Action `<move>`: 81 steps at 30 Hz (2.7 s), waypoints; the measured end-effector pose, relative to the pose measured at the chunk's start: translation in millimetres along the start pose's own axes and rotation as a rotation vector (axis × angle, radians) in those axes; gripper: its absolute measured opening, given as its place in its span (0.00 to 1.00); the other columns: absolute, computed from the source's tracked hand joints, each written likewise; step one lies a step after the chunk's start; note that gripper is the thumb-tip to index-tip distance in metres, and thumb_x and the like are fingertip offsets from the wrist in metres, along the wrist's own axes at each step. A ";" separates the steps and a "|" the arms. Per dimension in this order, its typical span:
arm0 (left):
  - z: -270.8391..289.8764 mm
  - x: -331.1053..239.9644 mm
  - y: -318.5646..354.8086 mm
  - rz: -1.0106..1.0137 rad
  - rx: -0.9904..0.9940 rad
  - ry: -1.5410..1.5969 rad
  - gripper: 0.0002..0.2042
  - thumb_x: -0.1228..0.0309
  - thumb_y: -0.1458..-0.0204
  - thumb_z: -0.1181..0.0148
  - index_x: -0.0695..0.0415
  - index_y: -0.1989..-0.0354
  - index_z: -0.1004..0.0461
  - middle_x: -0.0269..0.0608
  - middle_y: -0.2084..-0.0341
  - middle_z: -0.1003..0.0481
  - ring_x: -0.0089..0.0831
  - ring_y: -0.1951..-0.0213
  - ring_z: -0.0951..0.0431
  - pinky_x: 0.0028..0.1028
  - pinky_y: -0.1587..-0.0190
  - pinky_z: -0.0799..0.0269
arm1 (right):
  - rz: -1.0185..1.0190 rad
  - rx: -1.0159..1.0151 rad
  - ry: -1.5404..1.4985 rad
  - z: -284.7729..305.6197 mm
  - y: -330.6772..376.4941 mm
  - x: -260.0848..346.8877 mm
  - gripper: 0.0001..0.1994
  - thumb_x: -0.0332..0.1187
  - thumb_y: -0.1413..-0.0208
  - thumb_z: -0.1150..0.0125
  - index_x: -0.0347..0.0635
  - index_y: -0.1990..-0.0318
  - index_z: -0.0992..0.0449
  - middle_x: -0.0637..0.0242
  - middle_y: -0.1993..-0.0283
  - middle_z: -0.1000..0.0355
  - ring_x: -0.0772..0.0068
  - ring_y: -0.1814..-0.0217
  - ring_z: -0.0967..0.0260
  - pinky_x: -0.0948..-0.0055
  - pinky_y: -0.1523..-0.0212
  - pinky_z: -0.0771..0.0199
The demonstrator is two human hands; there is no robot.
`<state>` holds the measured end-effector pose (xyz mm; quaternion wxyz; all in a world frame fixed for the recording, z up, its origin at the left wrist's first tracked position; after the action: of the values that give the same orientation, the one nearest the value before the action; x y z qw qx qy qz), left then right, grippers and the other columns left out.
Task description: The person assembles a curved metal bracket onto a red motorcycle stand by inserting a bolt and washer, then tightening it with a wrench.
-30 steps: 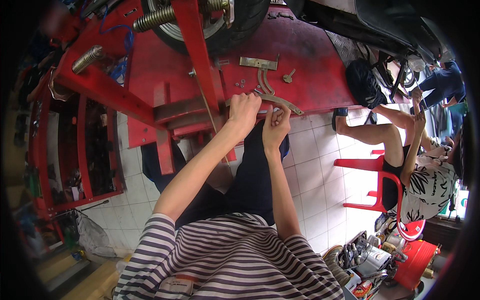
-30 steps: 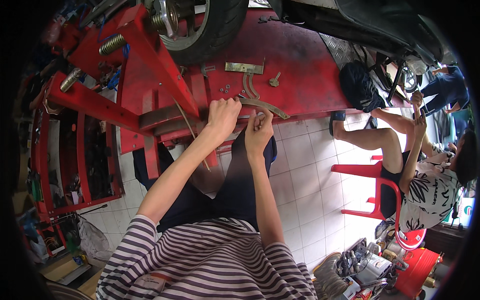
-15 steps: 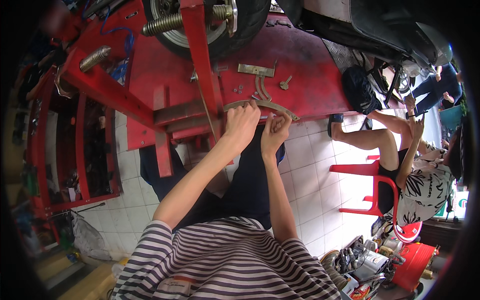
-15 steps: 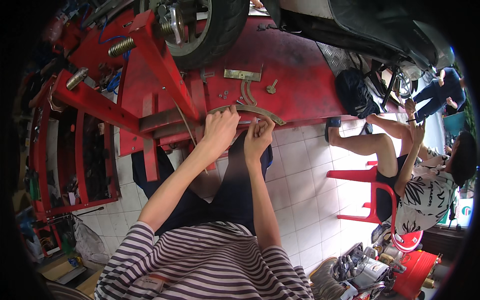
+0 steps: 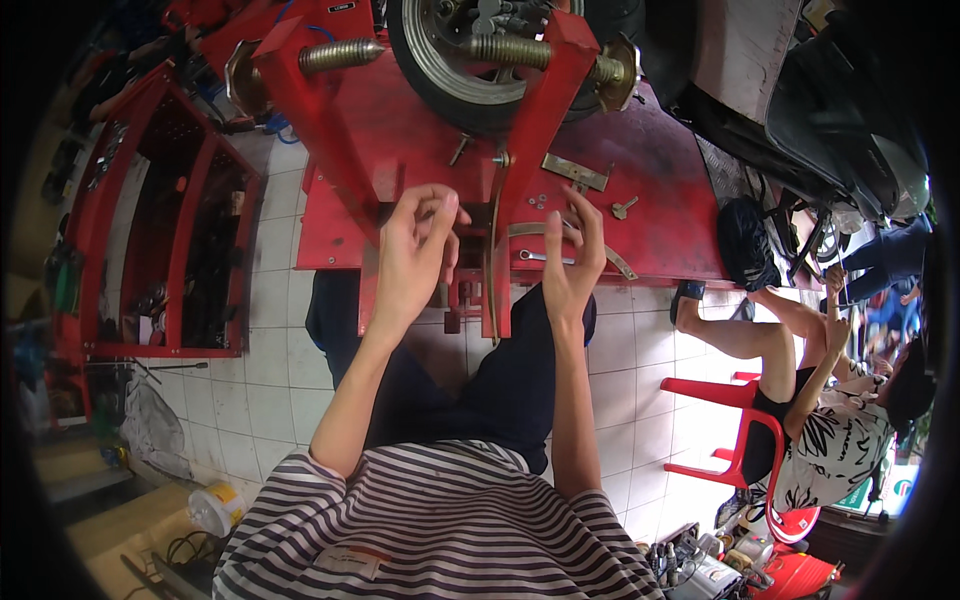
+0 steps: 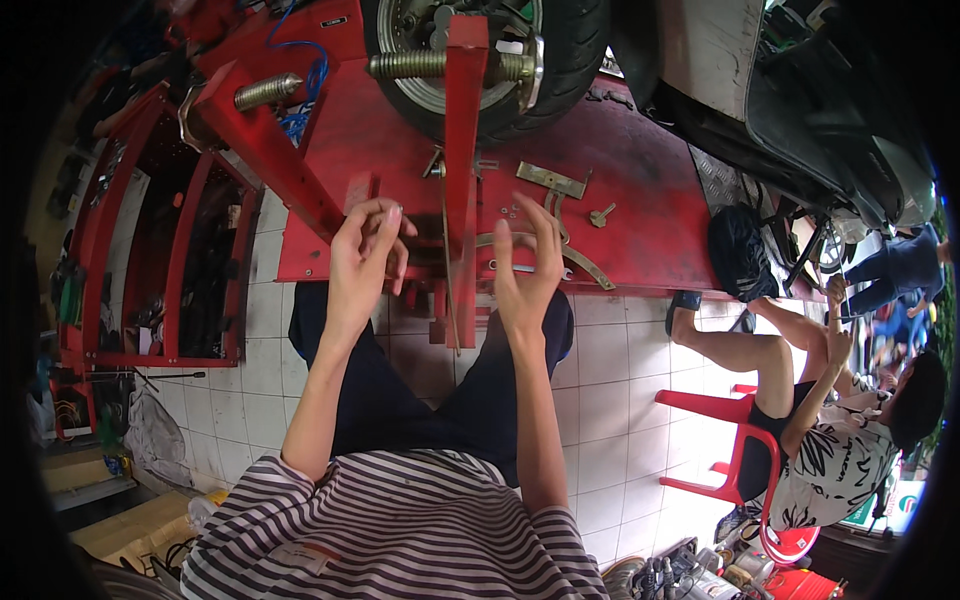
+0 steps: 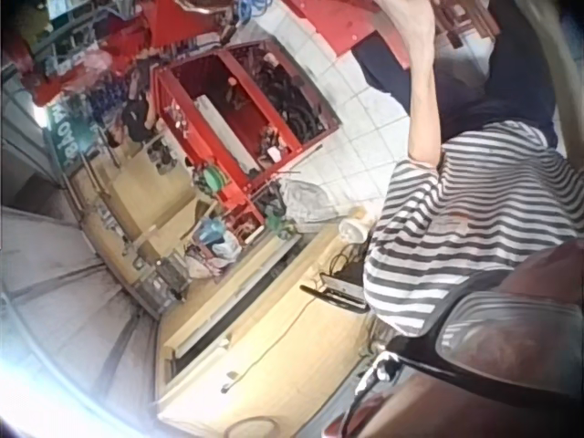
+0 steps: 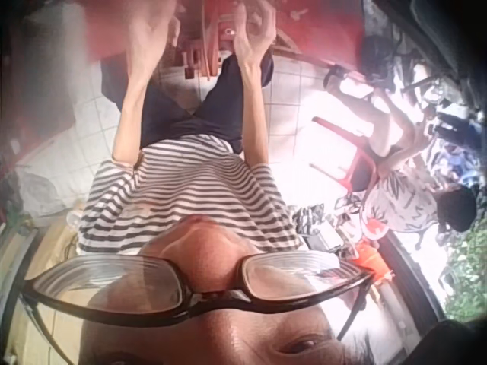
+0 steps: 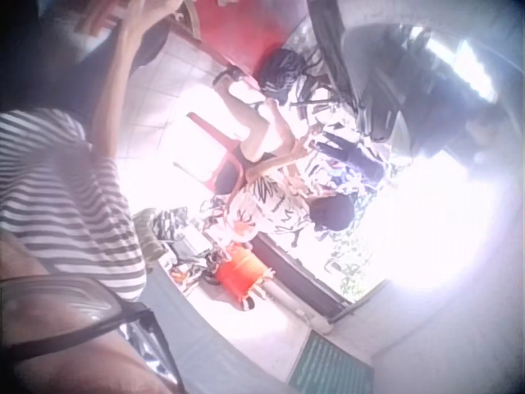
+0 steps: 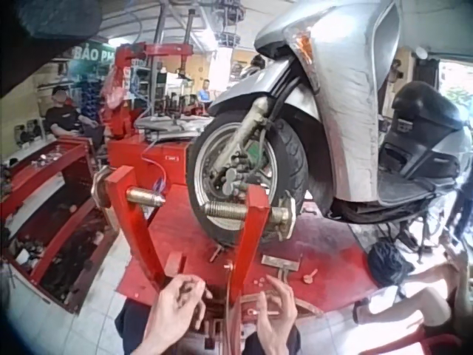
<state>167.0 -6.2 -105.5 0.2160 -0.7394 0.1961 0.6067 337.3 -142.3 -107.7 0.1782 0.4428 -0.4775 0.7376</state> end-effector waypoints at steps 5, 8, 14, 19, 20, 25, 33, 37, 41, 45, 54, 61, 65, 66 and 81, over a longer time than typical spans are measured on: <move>-8.8 -25.6 -23.7 -0.195 -0.060 -0.130 0.11 0.69 0.36 0.45 0.65 0.55 0.29 0.38 0.69 0.23 0.19 0.74 0.26 0.22 0.74 0.30 | 0.103 -0.003 -0.171 -35.9 -12.1 54.4 0.28 0.27 0.41 0.37 0.31 0.35 0.39 0.50 0.31 0.38 0.54 0.33 0.36 0.58 0.32 0.38; -19.6 -41.6 -28.5 -0.341 -0.067 -0.214 0.09 0.73 0.39 0.43 0.67 0.57 0.28 0.43 0.69 0.22 0.26 0.70 0.22 0.28 0.64 0.28 | -0.032 -0.043 -0.318 -49.2 -10.3 44.2 0.27 0.27 0.41 0.36 0.30 0.37 0.39 0.49 0.36 0.34 0.58 0.35 0.34 0.60 0.32 0.37; -25.0 -43.5 -27.9 -0.411 -0.037 -0.324 0.10 0.71 0.38 0.42 0.63 0.53 0.26 0.37 0.64 0.22 0.18 0.63 0.23 0.19 0.75 0.28 | -0.061 -0.083 -0.161 -47.5 -9.6 37.4 0.17 0.29 0.41 0.34 0.32 0.48 0.30 0.54 0.45 0.28 0.66 0.43 0.29 0.66 0.40 0.32; -22.9 -48.9 -25.5 -0.421 -0.068 -0.281 0.09 0.75 0.43 0.40 0.63 0.56 0.24 0.38 0.66 0.22 0.22 0.65 0.23 0.23 0.68 0.28 | 0.065 -0.142 -0.123 -43.3 -8.9 36.7 0.15 0.29 0.44 0.32 0.33 0.52 0.27 0.51 0.46 0.25 0.64 0.45 0.27 0.67 0.45 0.29; -22.4 -55.6 -24.4 -0.476 -0.089 -0.314 0.08 0.77 0.44 0.39 0.64 0.57 0.24 0.40 0.67 0.23 0.26 0.66 0.23 0.26 0.65 0.28 | 0.059 -0.137 -0.141 -43.9 -9.4 34.9 0.15 0.29 0.44 0.32 0.33 0.52 0.27 0.51 0.46 0.25 0.63 0.44 0.27 0.66 0.45 0.29; -20.6 -56.9 -26.5 -0.531 -0.105 -0.312 0.08 0.80 0.49 0.37 0.63 0.60 0.22 0.41 0.68 0.23 0.29 0.68 0.24 0.28 0.61 0.29 | 0.063 -0.135 -0.189 -44.3 -11.4 30.1 0.14 0.28 0.45 0.30 0.34 0.55 0.27 0.51 0.45 0.26 0.59 0.43 0.27 0.65 0.43 0.30; -21.0 -62.8 -23.4 -0.577 -0.105 -0.340 0.08 0.80 0.50 0.35 0.62 0.61 0.20 0.41 0.67 0.22 0.30 0.66 0.23 0.29 0.60 0.28 | 0.051 -0.123 -0.231 -45.2 -11.8 25.7 0.13 0.28 0.45 0.31 0.35 0.56 0.27 0.51 0.45 0.26 0.58 0.42 0.28 0.64 0.41 0.32; -19.2 -60.0 -26.8 -0.563 -0.117 -0.327 0.07 0.80 0.50 0.35 0.62 0.62 0.20 0.40 0.67 0.21 0.27 0.65 0.22 0.27 0.60 0.27 | 0.045 -0.116 -0.241 -45.8 -12.4 24.1 0.13 0.28 0.45 0.31 0.35 0.56 0.27 0.51 0.45 0.26 0.58 0.41 0.29 0.63 0.40 0.33; -17.3 -53.7 -29.0 -0.465 -0.105 -0.195 0.11 0.81 0.49 0.34 0.62 0.58 0.25 0.41 0.63 0.19 0.23 0.63 0.21 0.23 0.61 0.27 | 0.047 -0.114 -0.246 -45.6 -12.7 24.2 0.13 0.28 0.45 0.31 0.35 0.56 0.27 0.51 0.45 0.27 0.57 0.41 0.29 0.63 0.40 0.33; -16.3 -52.8 -27.1 -0.461 -0.096 -0.128 0.14 0.81 0.49 0.33 0.63 0.56 0.29 0.41 0.65 0.17 0.20 0.67 0.22 0.19 0.67 0.28 | 0.059 -0.117 -0.256 -44.9 -13.3 23.1 0.14 0.28 0.46 0.30 0.35 0.56 0.27 0.50 0.45 0.27 0.57 0.41 0.29 0.63 0.40 0.34; -19.7 -61.2 -30.8 -0.564 -0.125 -0.443 0.05 0.75 0.45 0.37 0.61 0.63 0.26 0.39 0.61 0.25 0.28 0.59 0.26 0.30 0.60 0.29 | 0.079 -0.117 -0.259 -45.9 -13.5 23.2 0.14 0.27 0.46 0.31 0.35 0.55 0.28 0.51 0.45 0.27 0.57 0.40 0.30 0.63 0.39 0.34; -32.2 -79.7 -9.1 -0.625 -0.067 -0.470 0.05 0.73 0.43 0.40 0.60 0.63 0.25 0.42 0.61 0.30 0.42 0.57 0.28 0.38 0.58 0.29 | 0.067 -0.112 -0.284 -47.3 -11.0 22.5 0.14 0.27 0.45 0.31 0.35 0.54 0.28 0.51 0.44 0.28 0.57 0.40 0.30 0.63 0.40 0.34; -30.6 -82.0 -7.6 -0.694 -0.163 -0.660 0.06 0.77 0.42 0.43 0.61 0.58 0.25 0.43 0.56 0.31 0.37 0.58 0.28 0.32 0.61 0.31 | 0.086 -0.113 -0.284 -47.3 -12.6 26.0 0.14 0.26 0.45 0.32 0.35 0.54 0.29 0.51 0.44 0.28 0.58 0.41 0.30 0.64 0.40 0.33; -34.4 -78.7 -10.1 -0.696 -0.133 -0.700 0.07 0.77 0.42 0.44 0.60 0.57 0.25 0.43 0.57 0.31 0.37 0.57 0.29 0.31 0.61 0.31 | 0.085 -0.112 -0.282 -47.1 -12.8 24.7 0.14 0.26 0.45 0.32 0.35 0.53 0.29 0.51 0.44 0.28 0.58 0.41 0.30 0.64 0.40 0.33; -38.2 -85.2 5.5 -0.787 -0.138 -0.683 0.06 0.76 0.43 0.42 0.60 0.58 0.24 0.42 0.58 0.30 0.38 0.54 0.30 0.37 0.53 0.31 | 0.112 -0.109 -0.254 -46.9 -13.9 30.4 0.15 0.23 0.46 0.33 0.35 0.52 0.30 0.53 0.44 0.28 0.57 0.40 0.30 0.63 0.41 0.32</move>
<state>179.1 -29.6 -15.8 0.4299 -0.5296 -0.2187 0.6978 307.7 -100.0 -82.2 0.0988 0.4950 -0.5596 0.6573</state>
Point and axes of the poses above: each hand's wrist, its own y-axis away from the middle knuckle, its own z-axis out of the back of the hand, x = y × z, the point moved 10 cm from there along -y, towards the middle knuckle
